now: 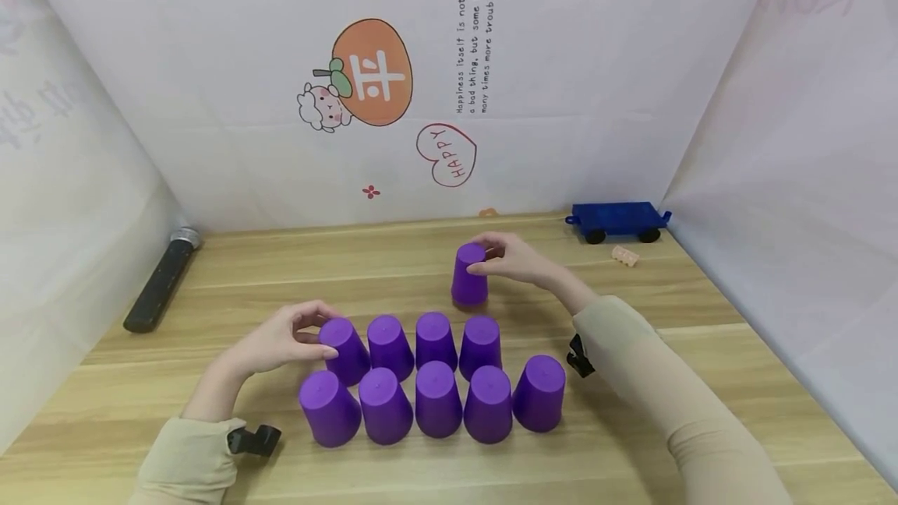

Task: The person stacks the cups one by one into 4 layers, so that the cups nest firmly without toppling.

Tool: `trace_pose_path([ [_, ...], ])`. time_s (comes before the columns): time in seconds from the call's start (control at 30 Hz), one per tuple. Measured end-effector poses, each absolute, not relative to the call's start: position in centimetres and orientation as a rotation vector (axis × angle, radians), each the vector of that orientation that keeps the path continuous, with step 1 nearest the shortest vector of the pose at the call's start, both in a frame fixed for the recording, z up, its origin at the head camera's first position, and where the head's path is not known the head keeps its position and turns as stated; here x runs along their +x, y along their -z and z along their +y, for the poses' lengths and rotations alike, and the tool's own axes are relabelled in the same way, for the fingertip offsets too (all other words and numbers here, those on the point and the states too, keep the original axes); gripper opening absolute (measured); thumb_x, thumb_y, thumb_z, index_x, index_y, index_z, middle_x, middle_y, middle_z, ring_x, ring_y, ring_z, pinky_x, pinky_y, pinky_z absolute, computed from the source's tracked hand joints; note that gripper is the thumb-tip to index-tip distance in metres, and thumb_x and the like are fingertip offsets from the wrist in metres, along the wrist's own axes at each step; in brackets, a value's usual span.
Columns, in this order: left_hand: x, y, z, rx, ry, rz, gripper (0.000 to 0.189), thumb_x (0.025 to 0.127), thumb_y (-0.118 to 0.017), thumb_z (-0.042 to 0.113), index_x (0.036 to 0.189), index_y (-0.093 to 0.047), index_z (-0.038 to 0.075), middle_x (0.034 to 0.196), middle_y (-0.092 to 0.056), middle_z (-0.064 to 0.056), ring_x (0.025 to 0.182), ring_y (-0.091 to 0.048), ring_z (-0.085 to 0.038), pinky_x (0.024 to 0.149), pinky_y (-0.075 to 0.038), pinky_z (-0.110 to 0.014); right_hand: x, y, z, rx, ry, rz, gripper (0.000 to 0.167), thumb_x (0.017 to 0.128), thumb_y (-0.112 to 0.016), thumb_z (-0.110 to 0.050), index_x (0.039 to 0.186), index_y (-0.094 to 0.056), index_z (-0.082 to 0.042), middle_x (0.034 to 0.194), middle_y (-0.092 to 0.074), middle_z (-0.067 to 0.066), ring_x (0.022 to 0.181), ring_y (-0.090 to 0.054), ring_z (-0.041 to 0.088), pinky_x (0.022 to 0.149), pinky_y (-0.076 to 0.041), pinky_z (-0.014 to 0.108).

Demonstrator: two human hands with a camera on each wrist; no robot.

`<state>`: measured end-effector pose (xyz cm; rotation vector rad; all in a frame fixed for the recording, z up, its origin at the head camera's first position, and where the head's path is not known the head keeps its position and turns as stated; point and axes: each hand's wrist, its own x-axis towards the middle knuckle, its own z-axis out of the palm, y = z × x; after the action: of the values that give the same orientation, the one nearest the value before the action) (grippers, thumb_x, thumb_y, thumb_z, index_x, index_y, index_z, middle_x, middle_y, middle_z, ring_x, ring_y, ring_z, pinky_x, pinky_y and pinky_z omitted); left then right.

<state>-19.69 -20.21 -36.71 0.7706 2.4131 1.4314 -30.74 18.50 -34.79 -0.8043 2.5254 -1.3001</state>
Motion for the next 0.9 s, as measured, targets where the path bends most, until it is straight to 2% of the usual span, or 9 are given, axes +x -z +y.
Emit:
trace_pose_path([
  [0.27, -19.8, 36.7, -20.2, 0.773, -1.443, 2.397, 0.043, 0.078, -0.077, 0.016, 0.114, -0.058, 0.003, 0.108, -0.063, -0.013, 0.107, -0.057, -0.028, 0.089, -0.055, -0.024, -31.0, 35.2, 17.1, -0.869, 1.246, 2.480, 0.049, 0.084, -0.071, -0.020, 0.127, -0.054, -0.004, 0.123, -0.061, 0.015, 0.115, -0.057, 0.030, 0.100, -0.048, 0.044],
  [0.57, -19.8, 36.7, -20.1, 0.776, -1.450, 2.389, 0.042, 0.078, -0.077, 0.015, 0.113, -0.057, 0.003, 0.108, -0.063, -0.014, 0.107, -0.057, -0.029, 0.089, -0.055, -0.024, -30.9, 35.1, 16.3, -0.899, 1.228, 2.406, 0.049, 0.083, -0.072, -0.019, 0.126, -0.055, -0.003, 0.118, -0.064, 0.015, 0.109, -0.060, 0.027, 0.094, -0.051, 0.037],
  [0.9, -19.9, 36.8, -20.2, 0.786, -1.435, 2.405, 0.042, 0.078, -0.077, 0.016, 0.113, -0.058, 0.004, 0.108, -0.063, -0.013, 0.106, -0.057, -0.027, 0.089, -0.055, -0.024, -30.8, 35.4, 16.2, -0.868, 1.205, 2.396, 0.049, 0.082, -0.074, -0.022, 0.125, -0.056, -0.007, 0.116, -0.064, 0.009, 0.109, -0.060, 0.025, 0.093, -0.051, 0.036],
])
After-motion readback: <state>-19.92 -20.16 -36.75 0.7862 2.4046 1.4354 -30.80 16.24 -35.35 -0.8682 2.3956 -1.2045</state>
